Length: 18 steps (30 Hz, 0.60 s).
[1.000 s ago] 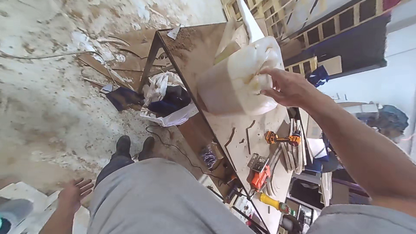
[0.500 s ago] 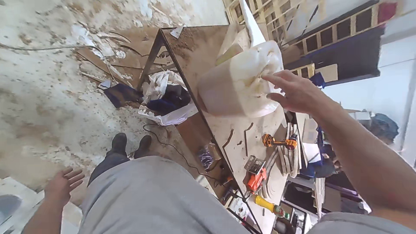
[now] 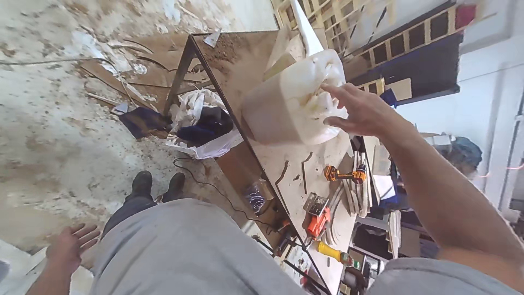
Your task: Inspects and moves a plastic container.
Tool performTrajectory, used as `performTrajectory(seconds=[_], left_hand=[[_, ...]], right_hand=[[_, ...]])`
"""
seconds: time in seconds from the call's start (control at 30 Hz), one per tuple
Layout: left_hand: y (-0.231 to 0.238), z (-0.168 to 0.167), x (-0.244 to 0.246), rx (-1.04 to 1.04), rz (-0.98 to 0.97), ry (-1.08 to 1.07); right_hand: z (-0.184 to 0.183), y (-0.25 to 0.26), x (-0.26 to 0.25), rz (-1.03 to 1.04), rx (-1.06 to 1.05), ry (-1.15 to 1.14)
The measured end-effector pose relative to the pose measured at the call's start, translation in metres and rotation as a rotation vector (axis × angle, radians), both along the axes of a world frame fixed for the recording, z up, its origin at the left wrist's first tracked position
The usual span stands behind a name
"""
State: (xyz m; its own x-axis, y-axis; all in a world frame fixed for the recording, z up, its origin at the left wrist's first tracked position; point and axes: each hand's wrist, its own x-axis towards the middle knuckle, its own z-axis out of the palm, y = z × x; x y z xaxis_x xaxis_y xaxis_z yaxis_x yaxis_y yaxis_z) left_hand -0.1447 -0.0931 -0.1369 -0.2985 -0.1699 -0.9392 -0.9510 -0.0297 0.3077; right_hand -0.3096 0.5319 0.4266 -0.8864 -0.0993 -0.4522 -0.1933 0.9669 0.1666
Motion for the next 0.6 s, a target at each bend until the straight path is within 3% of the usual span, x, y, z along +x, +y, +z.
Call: performTrajectory(seconds=[0.2,0.43,0.5,0.6], left_hand=[[-0.007,0.01,0.0,-0.005,0.024,0.012],[-0.001,0.008,0.013,-0.014,0.02,-0.028],[0.0,0.011,0.012,-0.016,0.054,-0.022],[-0.004,0.014,0.018,-0.008,0.073,0.011]], right_hand=[[-0.013,-0.001,0.003,-0.06,-0.04,0.046],[-0.028,-0.039,-0.009,-0.436,0.193,0.173],[-0.016,-0.026,-0.007,-0.366,0.116,0.095],[-0.006,0.001,0.001,-0.077,0.004,0.029]])
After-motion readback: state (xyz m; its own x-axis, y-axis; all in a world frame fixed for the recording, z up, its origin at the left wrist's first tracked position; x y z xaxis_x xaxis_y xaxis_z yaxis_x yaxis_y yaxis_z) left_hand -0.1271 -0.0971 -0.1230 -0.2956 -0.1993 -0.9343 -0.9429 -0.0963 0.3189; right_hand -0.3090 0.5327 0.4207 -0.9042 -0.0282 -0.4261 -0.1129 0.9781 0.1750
